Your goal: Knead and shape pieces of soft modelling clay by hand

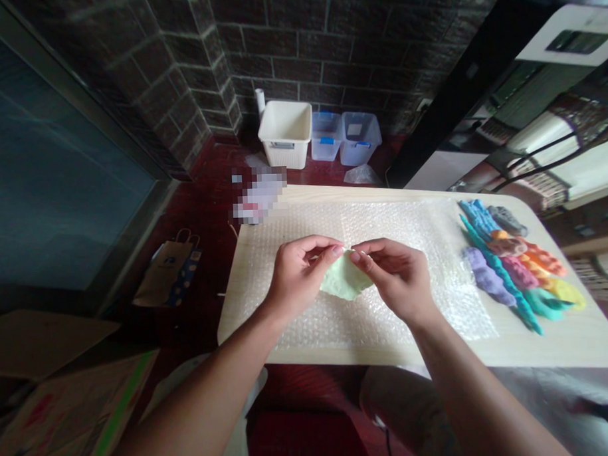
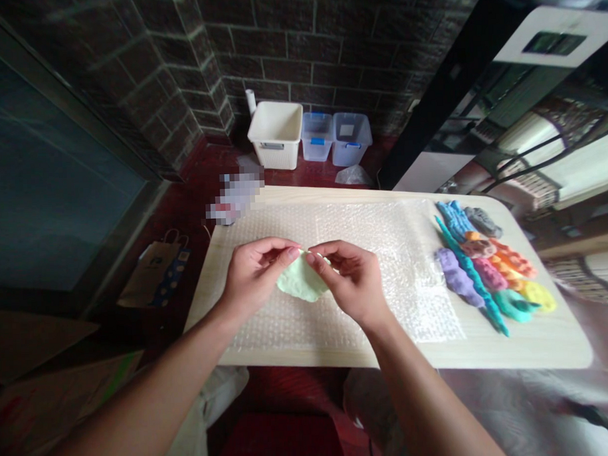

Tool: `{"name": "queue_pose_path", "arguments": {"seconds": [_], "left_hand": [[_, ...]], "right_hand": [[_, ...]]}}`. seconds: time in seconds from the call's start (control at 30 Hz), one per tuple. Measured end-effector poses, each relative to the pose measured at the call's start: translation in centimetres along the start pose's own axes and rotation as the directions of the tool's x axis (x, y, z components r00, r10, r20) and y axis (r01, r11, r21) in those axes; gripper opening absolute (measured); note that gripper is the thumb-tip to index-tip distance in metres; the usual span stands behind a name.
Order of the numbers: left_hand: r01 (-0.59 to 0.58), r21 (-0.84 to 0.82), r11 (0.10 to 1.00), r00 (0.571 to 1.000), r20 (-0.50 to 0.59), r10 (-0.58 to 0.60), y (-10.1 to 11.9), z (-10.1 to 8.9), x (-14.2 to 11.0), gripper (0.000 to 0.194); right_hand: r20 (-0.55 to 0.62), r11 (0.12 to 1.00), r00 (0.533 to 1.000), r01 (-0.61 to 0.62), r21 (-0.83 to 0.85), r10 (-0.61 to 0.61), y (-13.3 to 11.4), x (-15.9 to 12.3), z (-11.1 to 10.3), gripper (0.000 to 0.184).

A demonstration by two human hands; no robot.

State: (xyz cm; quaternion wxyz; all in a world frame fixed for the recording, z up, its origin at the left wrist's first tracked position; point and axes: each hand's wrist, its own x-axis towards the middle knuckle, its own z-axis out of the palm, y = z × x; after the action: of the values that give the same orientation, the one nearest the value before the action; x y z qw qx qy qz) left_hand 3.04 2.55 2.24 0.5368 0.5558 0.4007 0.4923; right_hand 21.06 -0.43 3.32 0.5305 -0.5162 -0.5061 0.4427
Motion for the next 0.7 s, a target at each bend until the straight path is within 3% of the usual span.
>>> {"name": "queue_pose_path", "arguments": {"seconds": [0.57, 0.7], "left_hand": [[-0.037, 0.023, 0.999, 0.998, 0.056, 0.036, -0.11, 0.17, -0.16, 0.019], [-0.044, -0.008, 0.999, 0.998, 0.045, 0.044, -0.35, 0.18, -0.13, 0.017]], "right_hand": [[0.051, 0.976, 0.993, 0.112, -0.185, -0.105, -0.12, -0.21, -0.34, 0.017], [0.009, 0.992, 0.998, 0.06, -0.114, -0.06, -0.12, -0.21, -0.1, 0.015]]}}
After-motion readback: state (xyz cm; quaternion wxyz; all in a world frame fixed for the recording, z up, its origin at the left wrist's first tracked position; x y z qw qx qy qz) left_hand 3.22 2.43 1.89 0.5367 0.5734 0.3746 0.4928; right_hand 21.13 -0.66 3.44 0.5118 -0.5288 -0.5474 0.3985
